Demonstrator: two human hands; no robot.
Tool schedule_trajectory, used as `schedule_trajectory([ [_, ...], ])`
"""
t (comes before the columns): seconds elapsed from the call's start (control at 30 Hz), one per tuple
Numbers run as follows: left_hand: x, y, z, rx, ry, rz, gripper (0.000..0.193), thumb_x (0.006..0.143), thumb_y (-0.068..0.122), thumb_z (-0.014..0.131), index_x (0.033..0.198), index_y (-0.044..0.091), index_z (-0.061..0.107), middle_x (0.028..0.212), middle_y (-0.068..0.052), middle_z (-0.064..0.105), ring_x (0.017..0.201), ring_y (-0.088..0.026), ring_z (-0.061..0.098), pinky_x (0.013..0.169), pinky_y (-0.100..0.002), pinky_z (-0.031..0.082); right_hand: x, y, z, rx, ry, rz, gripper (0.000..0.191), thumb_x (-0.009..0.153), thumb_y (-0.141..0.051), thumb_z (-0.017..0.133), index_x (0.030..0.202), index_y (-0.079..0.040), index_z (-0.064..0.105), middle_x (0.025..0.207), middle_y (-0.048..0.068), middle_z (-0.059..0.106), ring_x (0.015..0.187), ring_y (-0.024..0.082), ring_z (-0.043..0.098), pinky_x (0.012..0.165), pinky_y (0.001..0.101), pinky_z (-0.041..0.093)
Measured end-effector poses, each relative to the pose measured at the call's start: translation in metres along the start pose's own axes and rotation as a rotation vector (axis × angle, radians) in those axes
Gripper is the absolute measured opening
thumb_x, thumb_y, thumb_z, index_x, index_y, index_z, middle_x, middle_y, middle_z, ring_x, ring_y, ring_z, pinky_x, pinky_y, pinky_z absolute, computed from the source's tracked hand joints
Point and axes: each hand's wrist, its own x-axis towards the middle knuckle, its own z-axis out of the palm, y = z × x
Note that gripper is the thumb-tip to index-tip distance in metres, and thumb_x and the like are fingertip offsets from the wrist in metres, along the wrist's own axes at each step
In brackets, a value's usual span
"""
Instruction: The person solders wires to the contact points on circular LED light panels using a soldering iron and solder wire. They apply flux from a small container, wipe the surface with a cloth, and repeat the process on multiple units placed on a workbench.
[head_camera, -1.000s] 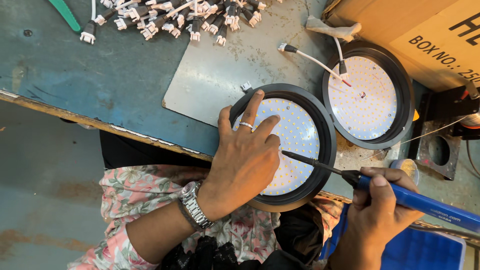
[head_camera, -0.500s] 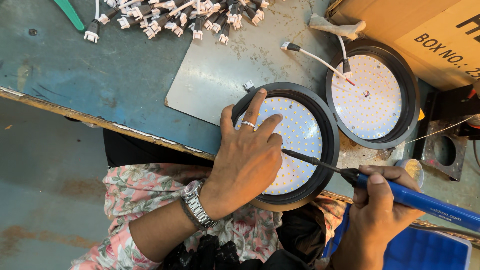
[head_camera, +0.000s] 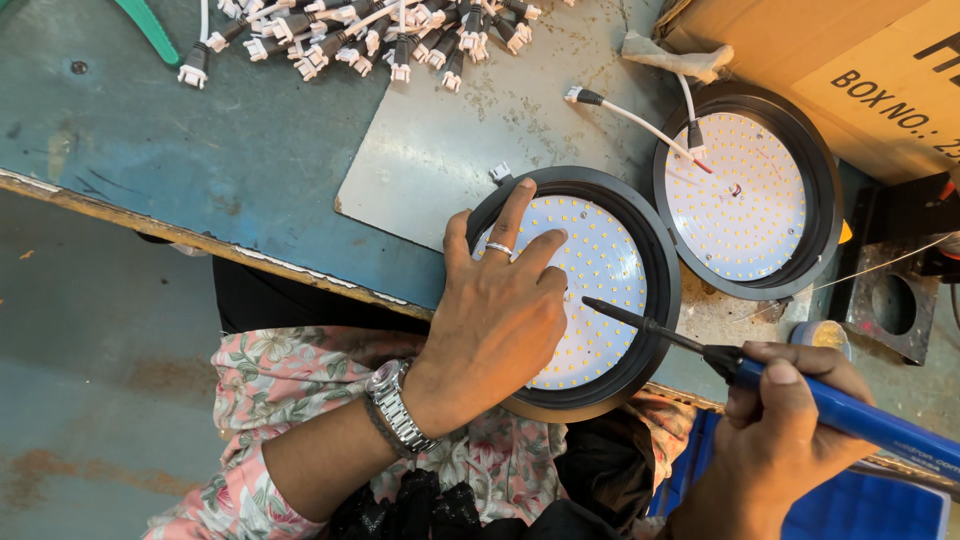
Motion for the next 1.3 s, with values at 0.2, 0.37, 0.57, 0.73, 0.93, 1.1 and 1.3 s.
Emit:
schedule_trajectory([
  [0.2, 0.000, 0.001, 0.001, 0.006, 0.000, -0.001, 0.015, 0.084, 0.011, 0.064, 0.077, 0.002, 0.073, 0.126, -0.014, 0.067, 0.146, -0.039, 0.038, 0.108, -0.068, 0.025, 0.002, 0.006, -0.004, -0.006, -0.022, -0.003, 0.009, 0.097, -0.001, 0.059, 0.093, 0.006, 0.056, 0.092, 0.020, 0.067, 0.048, 0.010, 0.045, 0.047, 0.0203, 0.039],
  [0.37, 0.000, 0.001, 0.000, -0.011, -0.012, 0.000, 0.015, 0.083, 0.013, 0.065, 0.076, 0.002, 0.072, 0.128, -0.014, 0.067, 0.147, -0.040, 0.036, 0.109, -0.068, 0.024, 0.000, 0.011, -0.009, 0.002, -0.027, 0.005, 0.010, 0.097, -0.002, 0.061, 0.094, 0.006, 0.056, 0.091, 0.020, 0.067, 0.049, 0.011, 0.045, 0.048, 0.0208, 0.040],
  [0.57, -0.002, 0.000, -0.001, -0.064, -0.035, -0.003, 0.018, 0.078, 0.017, 0.068, 0.085, 0.001, 0.072, 0.132, -0.015, 0.063, 0.148, -0.041, 0.032, 0.109, -0.069, 0.022, -0.003, 0.015, -0.018, 0.056, -0.026, -0.047, 0.015, 0.100, -0.006, 0.060, 0.093, 0.007, 0.056, 0.086, 0.019, 0.063, 0.050, 0.013, 0.046, 0.050, 0.0229, 0.041],
  [0.73, -0.001, -0.002, -0.003, -0.049, -0.063, 0.014, 0.032, 0.076, 0.014, 0.068, 0.106, 0.004, 0.067, 0.135, -0.015, 0.061, 0.147, -0.043, 0.032, 0.107, -0.072, 0.025, -0.007, 0.017, -0.024, 0.073, 0.073, -0.092, 0.020, 0.101, -0.015, 0.061, 0.100, 0.005, 0.056, 0.086, 0.016, 0.060, 0.051, 0.014, 0.046, 0.052, 0.0254, 0.043],
  [0.93, -0.007, -0.031, -0.022, -0.083, 0.036, -0.241, 0.046, 0.088, 0.020, 0.067, 0.130, 0.006, 0.057, 0.137, -0.020, 0.057, 0.124, -0.041, 0.057, 0.097, -0.055, 0.047, -0.025, 0.019, -0.039, 0.096, 0.225, -0.124, 0.023, 0.112, -0.022, 0.053, 0.108, 0.001, 0.051, 0.085, 0.010, 0.049, 0.060, 0.015, 0.042, 0.059, 0.0246, 0.039],
  [1.1, -0.006, -0.043, -0.014, -0.126, -0.079, -0.368, 0.041, 0.092, 0.032, 0.073, 0.117, 0.003, 0.059, 0.097, -0.021, 0.071, 0.079, -0.042, 0.070, 0.064, -0.050, 0.053, -0.025, 0.038, -0.069, 0.072, 0.337, -0.058, 0.026, 0.112, -0.027, 0.052, 0.119, -0.003, 0.054, 0.078, 0.008, 0.049, 0.060, 0.015, 0.043, 0.058, 0.0249, 0.040],
  [1.3, -0.007, -0.048, -0.011, -0.442, 0.135, -0.125, 0.033, 0.101, 0.019, 0.061, 0.125, -0.003, 0.058, 0.076, -0.019, 0.068, 0.070, -0.041, 0.069, 0.062, -0.049, 0.051, -0.002, 0.057, -0.098, 0.060, 0.402, -0.133, 0.028, 0.112, -0.030, 0.053, 0.118, -0.002, 0.055, 0.080, 0.007, 0.050, 0.062, 0.015, 0.044, 0.060, 0.0247, 0.040],
])
